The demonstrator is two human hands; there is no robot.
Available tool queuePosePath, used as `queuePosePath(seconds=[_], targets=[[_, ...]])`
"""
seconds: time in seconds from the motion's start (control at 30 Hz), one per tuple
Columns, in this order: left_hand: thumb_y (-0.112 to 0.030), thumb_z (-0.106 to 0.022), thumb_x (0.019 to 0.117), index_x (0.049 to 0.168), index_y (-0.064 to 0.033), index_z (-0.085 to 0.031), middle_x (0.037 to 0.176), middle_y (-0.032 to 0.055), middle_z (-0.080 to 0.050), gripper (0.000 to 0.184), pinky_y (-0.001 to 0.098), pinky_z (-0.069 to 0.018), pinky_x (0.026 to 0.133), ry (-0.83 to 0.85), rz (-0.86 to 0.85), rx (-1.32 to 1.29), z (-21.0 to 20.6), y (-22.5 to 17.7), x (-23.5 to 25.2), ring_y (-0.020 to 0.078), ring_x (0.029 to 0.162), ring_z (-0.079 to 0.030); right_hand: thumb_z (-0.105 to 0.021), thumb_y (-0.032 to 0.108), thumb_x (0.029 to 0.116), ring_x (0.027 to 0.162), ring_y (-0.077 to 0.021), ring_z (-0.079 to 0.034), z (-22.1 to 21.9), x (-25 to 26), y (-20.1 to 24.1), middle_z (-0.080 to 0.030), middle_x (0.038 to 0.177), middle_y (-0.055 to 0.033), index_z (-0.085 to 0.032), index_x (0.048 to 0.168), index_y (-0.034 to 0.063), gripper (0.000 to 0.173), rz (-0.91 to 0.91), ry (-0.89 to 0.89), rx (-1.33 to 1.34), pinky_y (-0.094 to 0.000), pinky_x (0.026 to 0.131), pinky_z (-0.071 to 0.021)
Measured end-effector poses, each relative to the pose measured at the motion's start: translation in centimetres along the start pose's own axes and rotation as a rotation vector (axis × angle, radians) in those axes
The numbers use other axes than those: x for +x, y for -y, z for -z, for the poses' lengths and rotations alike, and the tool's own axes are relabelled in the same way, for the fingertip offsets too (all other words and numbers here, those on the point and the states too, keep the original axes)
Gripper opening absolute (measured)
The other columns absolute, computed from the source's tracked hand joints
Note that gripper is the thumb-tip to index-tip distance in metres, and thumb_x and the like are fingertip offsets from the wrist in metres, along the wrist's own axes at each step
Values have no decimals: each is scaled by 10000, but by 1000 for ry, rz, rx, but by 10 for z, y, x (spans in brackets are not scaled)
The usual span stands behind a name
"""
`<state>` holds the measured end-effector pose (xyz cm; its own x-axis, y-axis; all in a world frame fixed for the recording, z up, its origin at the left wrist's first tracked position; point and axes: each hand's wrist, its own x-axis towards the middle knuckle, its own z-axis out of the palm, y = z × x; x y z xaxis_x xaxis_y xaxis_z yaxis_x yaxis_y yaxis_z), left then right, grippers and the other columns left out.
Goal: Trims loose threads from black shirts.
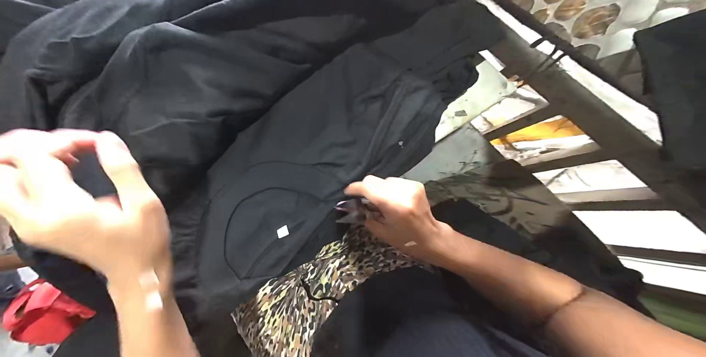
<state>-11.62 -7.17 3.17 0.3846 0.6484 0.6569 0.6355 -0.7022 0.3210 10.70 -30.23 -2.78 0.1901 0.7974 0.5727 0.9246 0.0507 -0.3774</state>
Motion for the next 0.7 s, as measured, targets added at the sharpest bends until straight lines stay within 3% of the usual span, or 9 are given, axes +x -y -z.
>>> queuePosePath(seconds=[0.03, 0.1, 0.2, 0.27, 0.33, 0.4, 0.47, 0.57, 0.7], targets=[[-265, -469, 1074, 1052, 108, -628, 1108, 283, -613, 406, 432, -452, 966, 35, -21, -70, 9, -26, -22, 331, 1104, -583, -607, 171, 960, 487, -152, -516, 0, 0, -2, -606, 610, -62, -724, 856, 34, 208, 16, -20, 56, -283, 456, -371], [-291, -497, 1049, 898, 9, -716, 1009, 206, -676, 401, 454, -449, 889, 223, -17, -186, 14, -79, -64, 311, 1015, -618, -591, 147, 997, 511, -134, -486, 6, -4, -4, -564, 590, -62, -701, 836, 28, 228, 50, -56, 158, -249, 491, -360], [-298, -607, 945, 971, -39, -733, 1087, 158, -729, 289, 506, -471, 936, 422, 8, -444, -13, -128, -100, 321, 1086, -662, -571, 163, 1031, 539, -146, -441, 22, -1, -4, -496, 603, -64, -661, 881, 32, 218, 118, -81, 171, -242, 533, -344], [-210, -693, 879, 982, -45, -579, 980, 120, -663, 225, 383, -437, 977, 390, 10, -684, -30, -146, -107, 230, 1023, -622, -560, 157, 1038, 550, -148, -431, 32, 0, 1, -479, 620, -61, -634, 897, 38, 198, 173, -92, 124, -241, 552, -347], [-120, -685, 889, 1009, -41, -532, 876, 79, -618, 210, 224, -480, 878, 260, -51, -790, -42, -157, -100, 136, 887, -605, -557, 139, 1038, 558, -158, -422, 40, 2, 4, -465, 632, -61, -620, 910, 31, 179, 225, -111, 75, -249, 566, -351], [-104, -675, 923, 1025, -43, -619, 815, 59, -620, 131, 185, -492, 790, 96, -92, -777, -52, -160, -92, 111, 804, -600, -556, 137, 1042, 561, -157, -423, 45, 2, 6, -464, 638, -60, -616, 918, 26, 177, 241, -132, 43, -247, 575, -360], [-95, -696, 929, 933, -20, -724, 749, 38, -658, 81, 158, -478, 718, 1, -46, -861, -57, -161, -86, 57, 734, -592, -562, 147, 1042, 553, -153, -418, 46, 0, 5, -457, 629, -56, -620, 919, 33, 178, 239, -148, 48, -246, 568, -353], [-187, -609, 1019, 930, -54, -624, 817, -33, -631, 160, 73, -478, 773, 60, 20, -937, -48, -158, -87, -68, 802, -583, -557, 177, 1050, 552, -145, -409, 43, -5, 0, -439, 633, -48, -619, 928, 45, 190, 198, -161, 103, -234, 548, -336], [-209, -554, 1049, 935, -23, -636, 799, 24, -581, 234, 88, -430, 740, 181, -61, -910, -41, -149, -90, -15, 771, -536, -552, 151, 1051, 569, -124, -449, 42, -10, 0, -480, 651, -59, -586, 913, 35, 183, 146, -185, 186, -199, 561, -368]])
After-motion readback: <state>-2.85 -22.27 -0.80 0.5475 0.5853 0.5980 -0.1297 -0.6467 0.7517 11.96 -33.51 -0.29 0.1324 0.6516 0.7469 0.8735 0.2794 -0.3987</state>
